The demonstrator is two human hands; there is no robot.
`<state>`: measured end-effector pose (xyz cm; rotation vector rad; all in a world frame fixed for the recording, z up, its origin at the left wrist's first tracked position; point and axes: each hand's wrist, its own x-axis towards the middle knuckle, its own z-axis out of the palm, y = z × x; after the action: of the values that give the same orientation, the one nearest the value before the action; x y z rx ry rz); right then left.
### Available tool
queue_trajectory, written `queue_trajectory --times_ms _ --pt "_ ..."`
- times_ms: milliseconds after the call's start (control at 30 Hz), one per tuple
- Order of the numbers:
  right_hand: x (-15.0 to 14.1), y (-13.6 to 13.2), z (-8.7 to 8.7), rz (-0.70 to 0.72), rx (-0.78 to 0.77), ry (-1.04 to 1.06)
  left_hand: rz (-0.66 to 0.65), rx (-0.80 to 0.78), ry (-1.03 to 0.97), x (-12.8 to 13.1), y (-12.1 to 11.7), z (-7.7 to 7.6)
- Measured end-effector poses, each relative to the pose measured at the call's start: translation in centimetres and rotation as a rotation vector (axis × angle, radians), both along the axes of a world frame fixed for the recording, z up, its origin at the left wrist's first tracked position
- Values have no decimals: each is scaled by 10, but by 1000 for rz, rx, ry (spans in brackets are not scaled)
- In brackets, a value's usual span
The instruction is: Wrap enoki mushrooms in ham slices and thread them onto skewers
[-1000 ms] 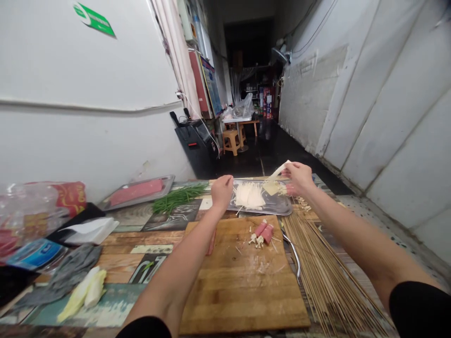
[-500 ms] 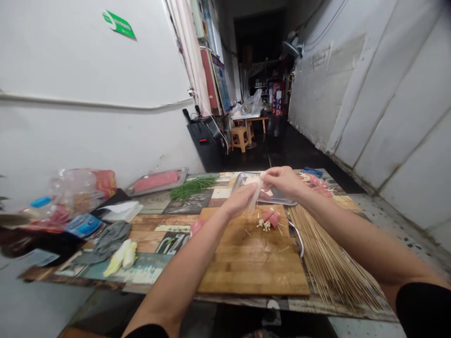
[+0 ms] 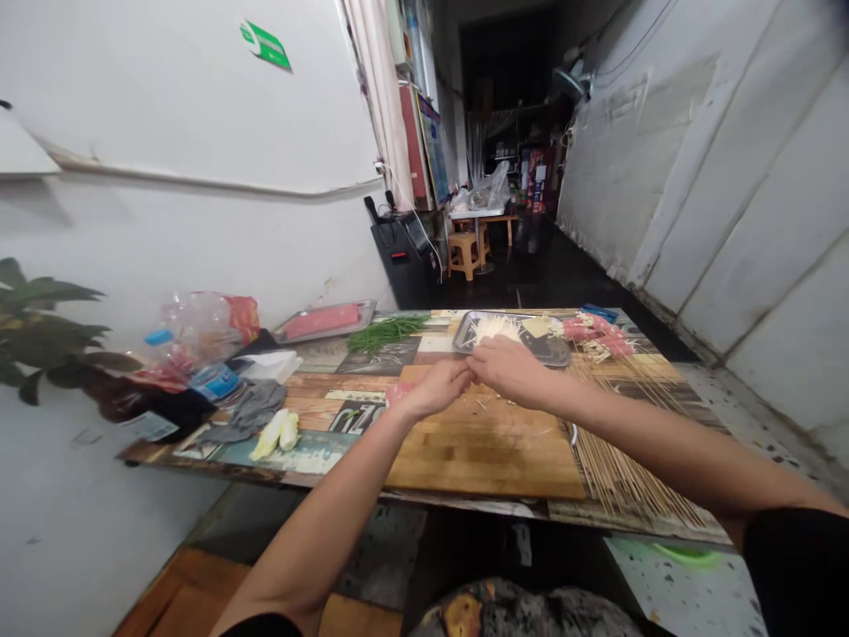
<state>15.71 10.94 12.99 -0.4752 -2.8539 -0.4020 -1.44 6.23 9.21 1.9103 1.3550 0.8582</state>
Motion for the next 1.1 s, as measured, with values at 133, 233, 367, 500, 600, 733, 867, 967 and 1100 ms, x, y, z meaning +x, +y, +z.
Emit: queue_trajectory --times_ms 133,233,367,500,600,733,867,967,1100 --pt "-19 -4 -3 -130 -197 -26 -18 -27 104 -15 -8 15" --pt "-24 3 -1 -139 -528 252 100 160 210 -21 -16 29" --pt "-37 6 -5 -46 -1318 792 381 424 110 -13 -26 26" --pt "-59 -6 -23 -56 -1692 1053 510 405 -12 -13 -32 1" --pt "-73 -16 -37 -85 -1689 1056 473 272 -13 -26 -38 -13" --pt "-87 -23 -48 -147 -1686 983 414 234 56 -41 -53 -17" --pt "-99 -25 -52 -170 -1716 850 368 258 133 -51 -67 -17" --pt "-105 -16 -60 -82 -1700 685 446 242 73 -62 -72 -27" --pt "-107 9 -84 -57 -1165 525 587 93 -248 -75 -74 -54"
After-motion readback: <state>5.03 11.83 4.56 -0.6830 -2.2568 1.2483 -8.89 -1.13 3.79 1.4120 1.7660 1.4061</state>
